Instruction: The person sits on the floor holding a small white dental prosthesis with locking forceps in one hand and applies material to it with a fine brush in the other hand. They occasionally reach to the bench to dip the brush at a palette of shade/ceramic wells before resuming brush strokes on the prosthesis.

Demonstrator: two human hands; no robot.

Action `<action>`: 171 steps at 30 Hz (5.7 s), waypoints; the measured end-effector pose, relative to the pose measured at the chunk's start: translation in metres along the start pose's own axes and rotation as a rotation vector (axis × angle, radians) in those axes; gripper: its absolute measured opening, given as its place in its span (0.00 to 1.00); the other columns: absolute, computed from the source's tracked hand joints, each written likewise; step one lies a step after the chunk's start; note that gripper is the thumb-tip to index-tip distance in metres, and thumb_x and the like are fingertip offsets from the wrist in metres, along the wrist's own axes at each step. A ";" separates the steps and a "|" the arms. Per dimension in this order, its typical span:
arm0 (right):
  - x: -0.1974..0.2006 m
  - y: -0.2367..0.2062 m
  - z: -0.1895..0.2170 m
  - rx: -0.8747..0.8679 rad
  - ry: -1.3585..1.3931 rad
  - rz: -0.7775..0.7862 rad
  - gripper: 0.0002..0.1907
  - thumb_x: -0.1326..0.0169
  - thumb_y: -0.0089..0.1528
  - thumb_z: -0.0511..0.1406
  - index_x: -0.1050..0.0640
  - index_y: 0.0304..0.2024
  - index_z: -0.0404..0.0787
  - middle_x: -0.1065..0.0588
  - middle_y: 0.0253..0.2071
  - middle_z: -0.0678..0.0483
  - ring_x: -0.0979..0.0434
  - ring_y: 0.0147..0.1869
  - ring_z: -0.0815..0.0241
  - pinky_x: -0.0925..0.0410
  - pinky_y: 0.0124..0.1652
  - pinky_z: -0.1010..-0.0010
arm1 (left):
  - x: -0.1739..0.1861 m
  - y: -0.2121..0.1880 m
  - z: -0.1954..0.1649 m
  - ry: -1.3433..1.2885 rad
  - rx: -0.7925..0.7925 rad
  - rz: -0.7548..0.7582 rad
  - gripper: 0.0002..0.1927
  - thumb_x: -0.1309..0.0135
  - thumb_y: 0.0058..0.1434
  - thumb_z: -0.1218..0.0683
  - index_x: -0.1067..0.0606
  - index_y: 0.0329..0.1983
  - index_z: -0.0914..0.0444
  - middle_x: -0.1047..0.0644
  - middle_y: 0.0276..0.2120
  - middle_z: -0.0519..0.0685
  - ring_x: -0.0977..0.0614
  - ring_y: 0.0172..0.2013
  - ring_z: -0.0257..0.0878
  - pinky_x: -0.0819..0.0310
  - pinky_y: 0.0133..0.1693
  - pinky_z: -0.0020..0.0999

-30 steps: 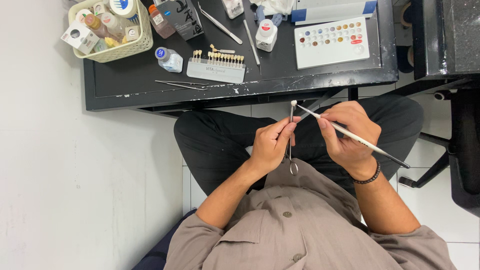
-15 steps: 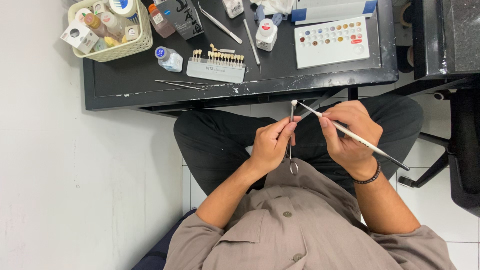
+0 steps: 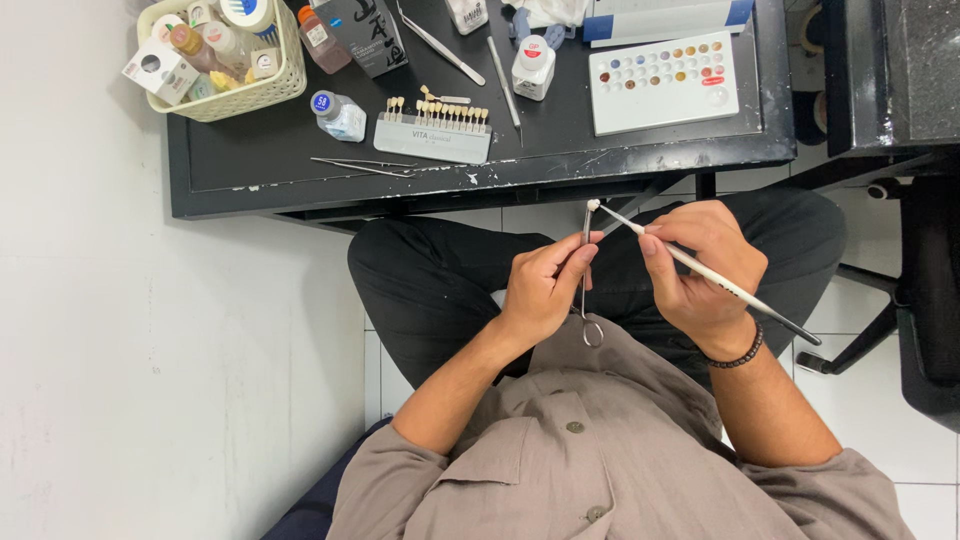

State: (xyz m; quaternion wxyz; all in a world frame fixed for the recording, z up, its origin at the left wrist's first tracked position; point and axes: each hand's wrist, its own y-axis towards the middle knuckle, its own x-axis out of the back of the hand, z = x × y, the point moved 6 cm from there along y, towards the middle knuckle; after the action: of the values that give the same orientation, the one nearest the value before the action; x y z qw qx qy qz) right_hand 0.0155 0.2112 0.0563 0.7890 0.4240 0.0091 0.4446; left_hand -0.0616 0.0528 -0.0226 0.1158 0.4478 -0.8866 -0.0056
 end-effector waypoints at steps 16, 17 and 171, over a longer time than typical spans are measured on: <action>0.002 0.003 0.000 -0.004 -0.022 0.006 0.06 0.37 0.67 0.25 0.24 0.42 0.34 0.21 0.39 0.48 0.20 0.39 0.54 0.29 0.42 0.70 | -0.002 0.002 0.001 -0.003 -0.014 0.016 0.14 0.50 0.75 0.55 0.23 0.59 0.64 0.21 0.24 0.44 0.21 0.23 0.28 0.29 0.26 0.25; 0.003 0.003 0.000 -0.002 -0.031 0.017 0.06 0.37 0.66 0.25 0.24 0.41 0.34 0.21 0.38 0.48 0.21 0.40 0.54 0.29 0.41 0.70 | -0.002 0.001 0.000 -0.005 -0.026 0.008 0.14 0.50 0.75 0.55 0.22 0.59 0.64 0.21 0.24 0.44 0.21 0.24 0.28 0.29 0.27 0.25; 0.024 -0.005 0.012 -0.068 0.068 0.094 0.07 0.42 0.71 0.27 0.25 0.38 0.34 0.23 0.32 0.49 0.24 0.33 0.61 0.33 0.33 0.75 | 0.014 -0.005 -0.041 0.590 -0.532 -0.169 0.11 0.35 0.62 0.60 0.19 0.48 0.66 0.19 0.35 0.47 0.22 0.28 0.35 0.32 0.30 0.30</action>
State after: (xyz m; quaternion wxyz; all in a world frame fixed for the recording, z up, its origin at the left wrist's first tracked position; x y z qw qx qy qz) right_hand 0.0378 0.2188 0.0694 0.7806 0.3814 0.0010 0.4953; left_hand -0.0569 0.0421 0.0201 0.4761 0.4561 -0.7429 -0.1154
